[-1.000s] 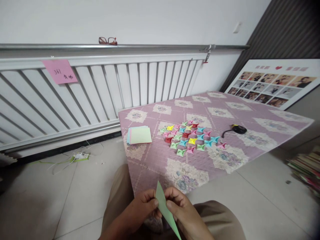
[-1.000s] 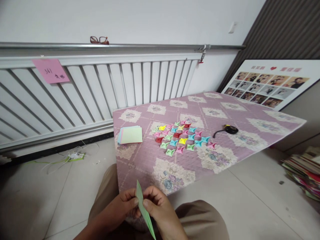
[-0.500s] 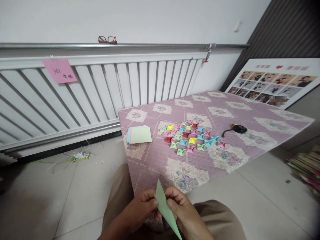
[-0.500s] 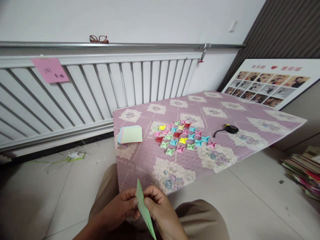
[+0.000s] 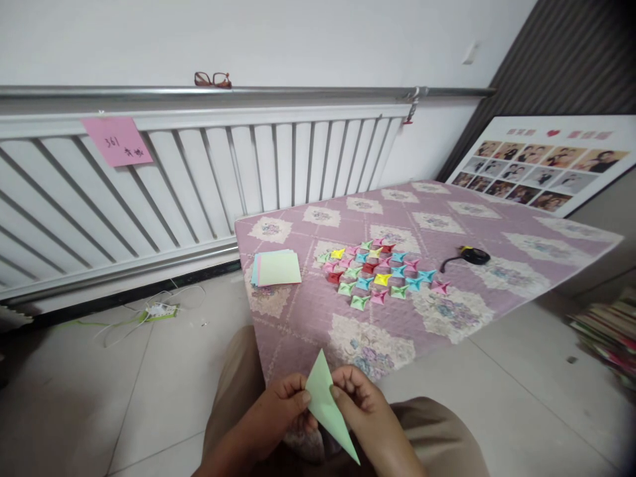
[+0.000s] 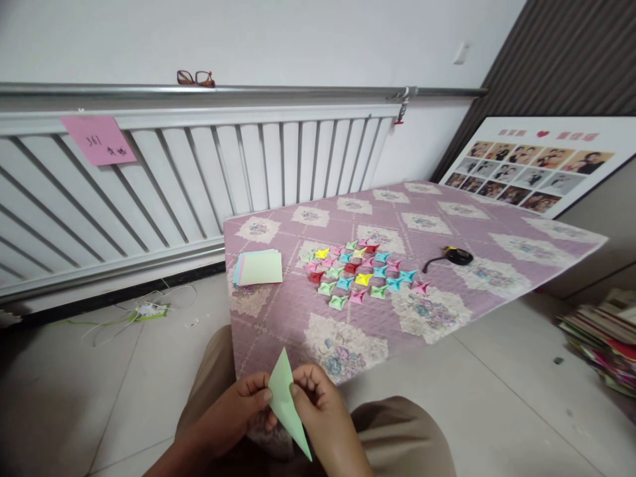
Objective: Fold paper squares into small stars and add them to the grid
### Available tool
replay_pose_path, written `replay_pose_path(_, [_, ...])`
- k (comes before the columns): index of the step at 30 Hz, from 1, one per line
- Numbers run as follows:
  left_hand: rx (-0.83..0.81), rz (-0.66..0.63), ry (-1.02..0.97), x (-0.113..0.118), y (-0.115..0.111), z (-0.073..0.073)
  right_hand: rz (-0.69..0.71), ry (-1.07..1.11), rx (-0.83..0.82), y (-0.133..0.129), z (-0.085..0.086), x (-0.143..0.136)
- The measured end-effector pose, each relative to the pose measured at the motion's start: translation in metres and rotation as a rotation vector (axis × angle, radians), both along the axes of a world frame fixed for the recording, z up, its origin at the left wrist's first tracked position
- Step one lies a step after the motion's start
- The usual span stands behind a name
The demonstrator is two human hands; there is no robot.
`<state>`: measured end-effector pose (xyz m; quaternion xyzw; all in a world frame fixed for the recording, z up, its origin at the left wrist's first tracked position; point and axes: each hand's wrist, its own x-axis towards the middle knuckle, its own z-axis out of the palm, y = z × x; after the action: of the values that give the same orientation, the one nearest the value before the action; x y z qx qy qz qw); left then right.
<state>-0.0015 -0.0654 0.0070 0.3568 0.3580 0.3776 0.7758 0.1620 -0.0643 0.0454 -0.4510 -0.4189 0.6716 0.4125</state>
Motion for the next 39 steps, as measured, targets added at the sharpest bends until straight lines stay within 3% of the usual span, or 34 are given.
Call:
replay_pose_path(4, [0.001, 0.036, 0.012, 0.000, 0.002, 0.001, 0.033, -0.079, 0.056, 0.001, -0.003, 0.004])
replay_pose_path(9, [-0.023, 0.045, -0.026, 0.000, 0.002, 0.002, 0.146, 0.034, 0.036, -0.004, 0.006, 0.003])
replay_pose_path(21, [-0.057, 0.058, -0.104, 0.003, 0.001, 0.009, 0.142, 0.074, 0.042, -0.007, 0.007, 0.002])
replay_pose_path(29, [-0.060, 0.044, -0.142, 0.002, 0.001, 0.003, 0.150, 0.073, 0.019, -0.007, 0.007, 0.003])
replay_pose_path(35, [-0.059, 0.030, -0.166, 0.001, 0.001, 0.003, 0.138, -0.034, 0.096, -0.006, 0.009, 0.001])
replay_pose_path(39, [-0.080, 0.038, -0.136, 0.001, 0.001, 0.006, 0.015, -0.322, 0.284, -0.007, 0.001, 0.003])
